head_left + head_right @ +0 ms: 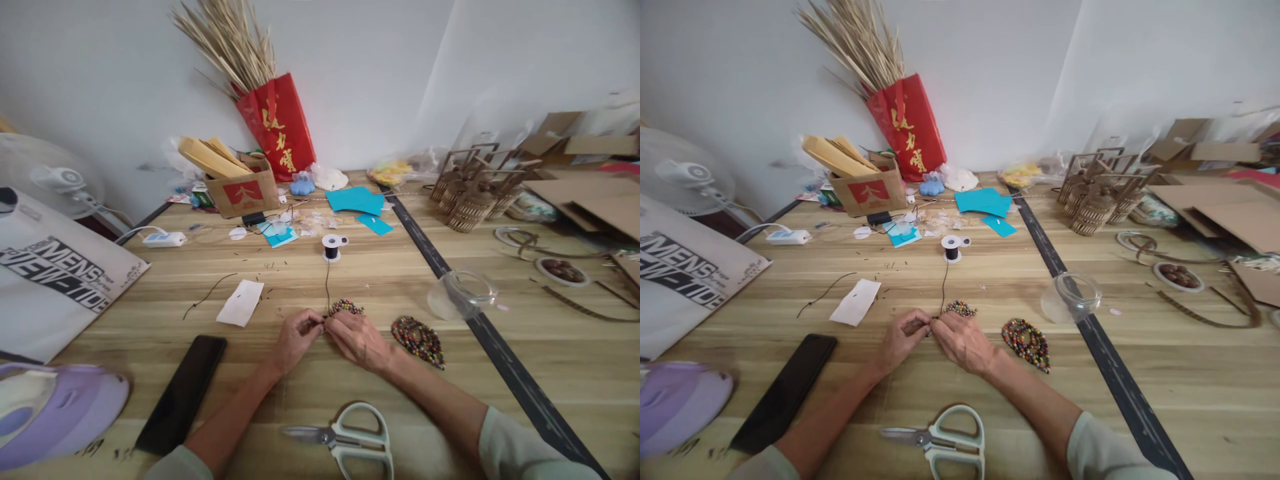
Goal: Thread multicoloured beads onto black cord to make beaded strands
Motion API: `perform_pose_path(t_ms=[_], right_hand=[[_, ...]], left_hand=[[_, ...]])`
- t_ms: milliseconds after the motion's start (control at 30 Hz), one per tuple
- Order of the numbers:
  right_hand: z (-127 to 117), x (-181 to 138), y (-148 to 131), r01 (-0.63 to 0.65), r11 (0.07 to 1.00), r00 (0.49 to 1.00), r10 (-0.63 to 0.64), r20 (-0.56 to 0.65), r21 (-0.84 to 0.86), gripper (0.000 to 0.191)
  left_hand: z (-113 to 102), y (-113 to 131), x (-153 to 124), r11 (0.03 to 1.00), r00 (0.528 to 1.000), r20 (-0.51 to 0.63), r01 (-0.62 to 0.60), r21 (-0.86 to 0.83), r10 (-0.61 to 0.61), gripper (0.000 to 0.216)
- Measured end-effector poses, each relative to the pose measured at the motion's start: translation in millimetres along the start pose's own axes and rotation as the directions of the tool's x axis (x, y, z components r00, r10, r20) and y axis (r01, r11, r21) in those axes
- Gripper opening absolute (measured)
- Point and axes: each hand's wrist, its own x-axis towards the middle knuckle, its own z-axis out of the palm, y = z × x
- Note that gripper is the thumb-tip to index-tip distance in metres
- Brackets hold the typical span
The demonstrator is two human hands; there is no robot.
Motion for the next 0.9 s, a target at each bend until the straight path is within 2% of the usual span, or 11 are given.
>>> perform_pose_path(t_ms=[233,400,467,600,733,900], right_hand=[[-0.7,-0.3,1.1,0.036,0.998,0.999,-0.036,-0.001,-0.053,0.022],[-1.0,-0.2,0.9,-0.049,0.998,0.999,0.049,0.01,0.038,0.019],[-0.1,0.3,0.8,-0.121,0.986,0.993,0.121,0.009,0.115,0.018],[0.0,3.7,0.7,-0.242,0.916,0.966,0.257,-0.005,0.321,0.014],[-2.9,7.8,0.5,-0.251,0.846,0.955,0.296,-0.023,0.471,0.01],[-2.7,8.1,1.4,-0.267,0.829,0.944,0.328,-0.042,0.492,0.008]], left_hand=[[-2.6,11.7,-1.6,0.98,0.992,0.009,-0.128,0.152,0.128,0.01],[0.4,8.8,-4.2,0.961,0.979,0.073,-0.201,0.189,0.191,0.01],[2.0,5.8,-4.8,0.971,0.984,0.079,-0.173,0.162,0.162,0.01],[2.0,1.4,-1.9,1.0,0.999,0.037,-0.02,0.019,0.02,0.01],[-2.3,1.7,4.6,0.99,0.995,-0.037,0.083,-0.115,-0.088,0.016],[-7.5,6.1,8.7,0.971,0.986,-0.013,0.16,-0.176,-0.165,0.024]])
